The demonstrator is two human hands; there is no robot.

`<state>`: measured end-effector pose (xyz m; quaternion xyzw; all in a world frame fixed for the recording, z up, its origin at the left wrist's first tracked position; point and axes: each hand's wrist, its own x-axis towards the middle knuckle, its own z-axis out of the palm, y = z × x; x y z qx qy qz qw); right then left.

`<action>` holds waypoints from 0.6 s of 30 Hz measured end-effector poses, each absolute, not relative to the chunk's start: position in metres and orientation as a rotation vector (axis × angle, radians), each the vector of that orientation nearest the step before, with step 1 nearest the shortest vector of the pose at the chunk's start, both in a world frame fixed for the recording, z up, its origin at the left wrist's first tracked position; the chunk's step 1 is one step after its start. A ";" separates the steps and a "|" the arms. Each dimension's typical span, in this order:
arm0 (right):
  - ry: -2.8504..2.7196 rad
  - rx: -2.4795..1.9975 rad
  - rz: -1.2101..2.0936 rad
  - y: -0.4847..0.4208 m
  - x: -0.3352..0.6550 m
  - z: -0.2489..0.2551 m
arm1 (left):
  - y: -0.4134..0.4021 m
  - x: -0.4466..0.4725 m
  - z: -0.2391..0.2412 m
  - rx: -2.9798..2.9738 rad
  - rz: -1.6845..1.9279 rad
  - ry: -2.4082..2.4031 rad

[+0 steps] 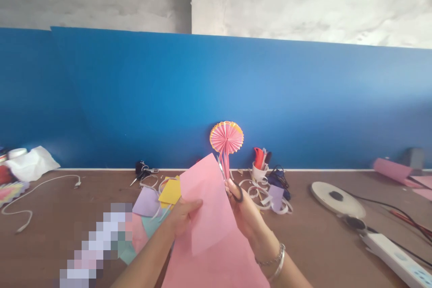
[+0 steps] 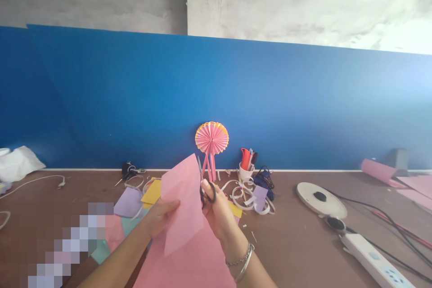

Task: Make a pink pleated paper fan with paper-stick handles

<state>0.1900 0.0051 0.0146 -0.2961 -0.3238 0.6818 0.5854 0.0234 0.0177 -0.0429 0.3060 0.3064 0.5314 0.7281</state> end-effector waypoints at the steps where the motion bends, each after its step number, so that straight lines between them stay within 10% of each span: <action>1: -0.760 -0.689 1.589 0.005 0.190 0.014 | 0.017 0.024 -0.042 0.673 1.173 0.684; 18: -0.790 -0.714 1.548 0.005 0.190 0.013 | 0.017 0.022 -0.046 0.776 1.155 0.658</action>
